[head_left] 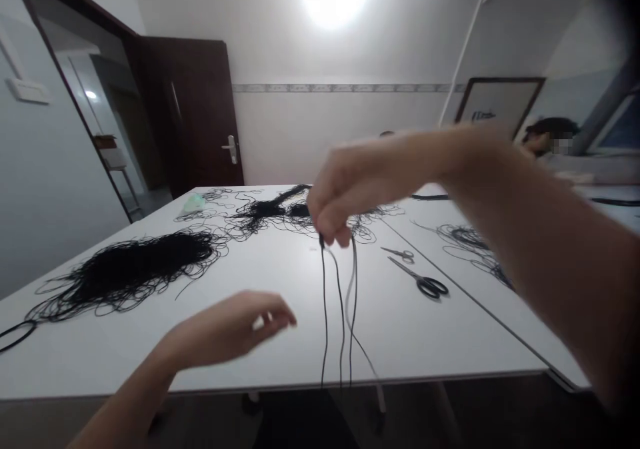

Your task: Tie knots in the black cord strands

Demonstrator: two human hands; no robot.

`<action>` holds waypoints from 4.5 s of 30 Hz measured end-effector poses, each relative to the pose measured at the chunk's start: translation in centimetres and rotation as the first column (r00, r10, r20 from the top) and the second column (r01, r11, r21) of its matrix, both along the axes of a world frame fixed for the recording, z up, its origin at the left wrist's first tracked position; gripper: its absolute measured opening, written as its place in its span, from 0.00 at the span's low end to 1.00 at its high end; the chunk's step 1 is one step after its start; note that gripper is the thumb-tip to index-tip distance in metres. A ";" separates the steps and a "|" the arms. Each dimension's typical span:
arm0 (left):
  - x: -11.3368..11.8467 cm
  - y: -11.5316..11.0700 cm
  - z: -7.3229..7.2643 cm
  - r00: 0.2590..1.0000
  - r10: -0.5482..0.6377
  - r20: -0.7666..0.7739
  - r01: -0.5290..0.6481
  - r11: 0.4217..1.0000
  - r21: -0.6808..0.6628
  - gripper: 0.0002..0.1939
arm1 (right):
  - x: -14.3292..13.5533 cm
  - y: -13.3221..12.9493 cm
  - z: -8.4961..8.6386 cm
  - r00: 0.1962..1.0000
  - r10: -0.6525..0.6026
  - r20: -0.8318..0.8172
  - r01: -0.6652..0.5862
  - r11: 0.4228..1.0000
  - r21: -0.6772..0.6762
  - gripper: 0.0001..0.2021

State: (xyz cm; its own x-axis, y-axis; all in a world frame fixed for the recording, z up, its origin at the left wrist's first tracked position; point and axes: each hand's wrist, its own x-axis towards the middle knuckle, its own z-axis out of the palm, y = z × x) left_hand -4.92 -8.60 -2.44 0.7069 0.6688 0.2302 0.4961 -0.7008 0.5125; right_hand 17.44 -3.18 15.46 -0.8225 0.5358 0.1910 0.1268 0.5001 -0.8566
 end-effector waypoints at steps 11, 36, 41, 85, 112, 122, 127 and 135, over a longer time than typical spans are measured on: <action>2.6 4.1 3.0 0.895 -0.241 0.374 -0.096 0.717 0.690 0.14 | -1.7 5.1 -10.3 0.938 0.332 0.105 -0.329 0.943 -0.038 0.19; 3.0 6.5 2.9 0.759 0.233 0.609 -0.490 0.820 0.297 0.07 | -2.6 4.7 -14.7 0.859 -0.226 -0.459 0.228 0.972 -0.052 0.06; 3.0 6.6 3.6 0.689 0.290 0.664 -0.249 0.955 -0.158 0.04 | -2.4 4.1 -14.7 0.834 -0.277 -0.478 0.261 0.960 -0.101 0.07; 2.8 9.4 3.6 0.502 0.453 0.736 0.302 0.706 -0.640 0.10 | -2.7 5.6 -15.5 0.647 -0.518 -0.560 0.753 0.314 0.578 0.07; 3.5 10.7 4.0 0.032 0.551 0.834 0.296 0.792 -0.534 0.09 | -2.4 5.2 -15.4 0.735 -0.522 -0.433 0.662 0.413 0.625 0.04; 4.0 10.4 2.2 0.553 0.452 0.700 -0.120 0.875 -0.470 0.08 | -2.2 5.0 -15.4 0.720 -0.450 -0.528 0.646 0.157 0.747 0.04; 4.1 10.5 2.2 0.620 0.424 0.660 -0.131 0.886 -0.446 0.08 | -2.2 5.6 -15.5 0.733 -0.441 -0.518 0.630 0.153 0.762 0.05; 4.2 10.4 2.1 0.682 0.415 0.602 -0.212 0.900 -0.380 0.06 | -2.2 5.6 -15.5 0.736 -0.466 -0.491 0.629 0.204 0.750 0.05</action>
